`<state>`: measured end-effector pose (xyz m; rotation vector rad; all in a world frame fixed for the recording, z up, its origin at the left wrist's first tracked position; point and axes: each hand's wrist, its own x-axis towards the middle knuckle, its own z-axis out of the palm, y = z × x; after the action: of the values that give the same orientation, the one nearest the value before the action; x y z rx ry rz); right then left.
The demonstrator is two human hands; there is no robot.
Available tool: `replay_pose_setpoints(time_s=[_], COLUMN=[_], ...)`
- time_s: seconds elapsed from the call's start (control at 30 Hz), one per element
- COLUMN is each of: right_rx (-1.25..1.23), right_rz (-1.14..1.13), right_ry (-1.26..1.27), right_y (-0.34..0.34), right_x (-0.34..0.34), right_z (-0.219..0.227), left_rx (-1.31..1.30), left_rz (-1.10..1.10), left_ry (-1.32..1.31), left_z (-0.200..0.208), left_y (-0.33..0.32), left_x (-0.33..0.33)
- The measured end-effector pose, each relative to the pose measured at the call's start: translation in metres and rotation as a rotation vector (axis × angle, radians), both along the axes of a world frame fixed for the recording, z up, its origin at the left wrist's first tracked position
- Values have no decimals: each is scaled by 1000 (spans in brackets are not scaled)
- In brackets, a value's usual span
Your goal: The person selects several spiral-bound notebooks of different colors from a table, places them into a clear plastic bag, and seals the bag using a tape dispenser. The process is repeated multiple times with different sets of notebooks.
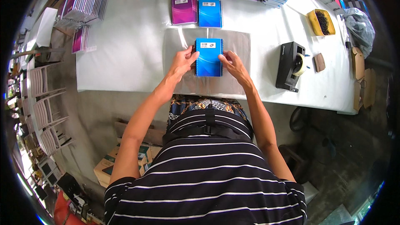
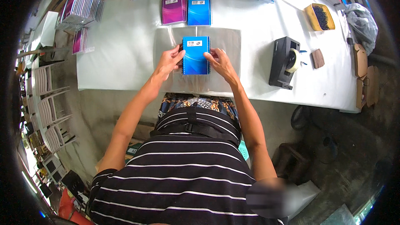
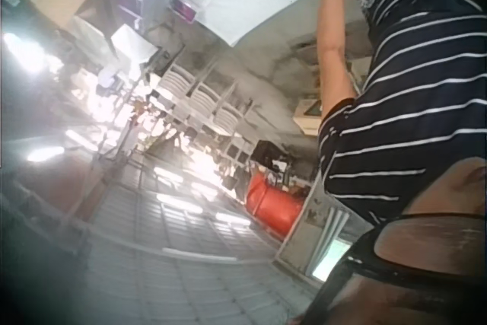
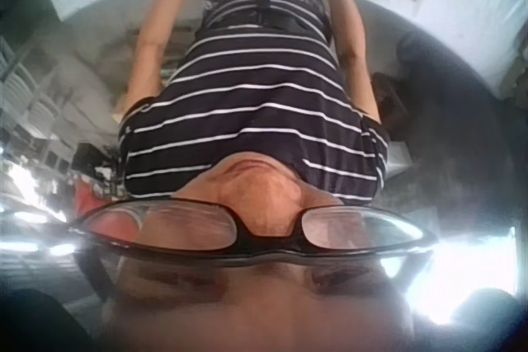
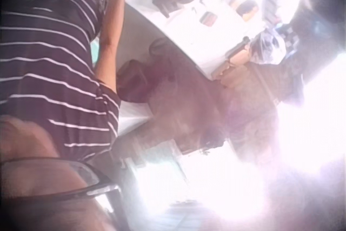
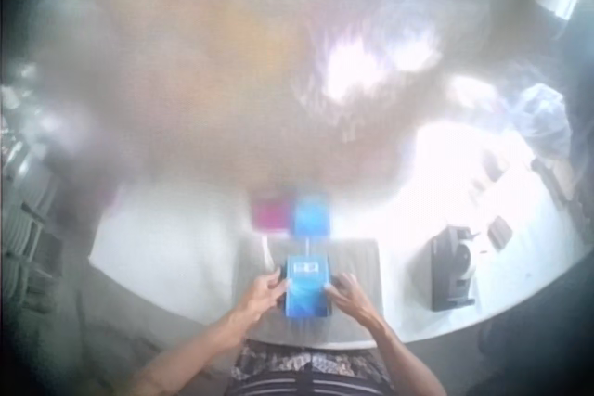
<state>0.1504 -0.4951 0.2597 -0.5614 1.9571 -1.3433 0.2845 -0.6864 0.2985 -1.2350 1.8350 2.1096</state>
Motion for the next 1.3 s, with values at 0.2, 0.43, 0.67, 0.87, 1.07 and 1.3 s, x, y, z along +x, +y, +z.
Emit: replay_pose_setpoints(time_s=[0.2, 0.43, 0.67, 0.87, 1.07, 1.3], right_rx=[712, 749, 598, 741, 688, 736], right_rz=[-396, -413, -608, -605, -584, -646], right_ry=[815, 482, 528, 734, 439, 554], right_y=[46, 71, 67, 64, 63, 58], right_x=[8, -2, 8, 19, 16, 29], right_z=[8, -13, -5, -17, -3, -3], left_rx=[-1171, -1351, -1499, -292, -87, 156], left_rz=[-496, -589, -713, -407, -327, -254], left_ry=[231, 205, 114, 257, 296, 361], left_z=[-40, -52, -35, -32, -39, -34], left_y=[-51, -59, -61, -33, -26, -25], left_x=[54, 59, 56, 27, 14, 16])
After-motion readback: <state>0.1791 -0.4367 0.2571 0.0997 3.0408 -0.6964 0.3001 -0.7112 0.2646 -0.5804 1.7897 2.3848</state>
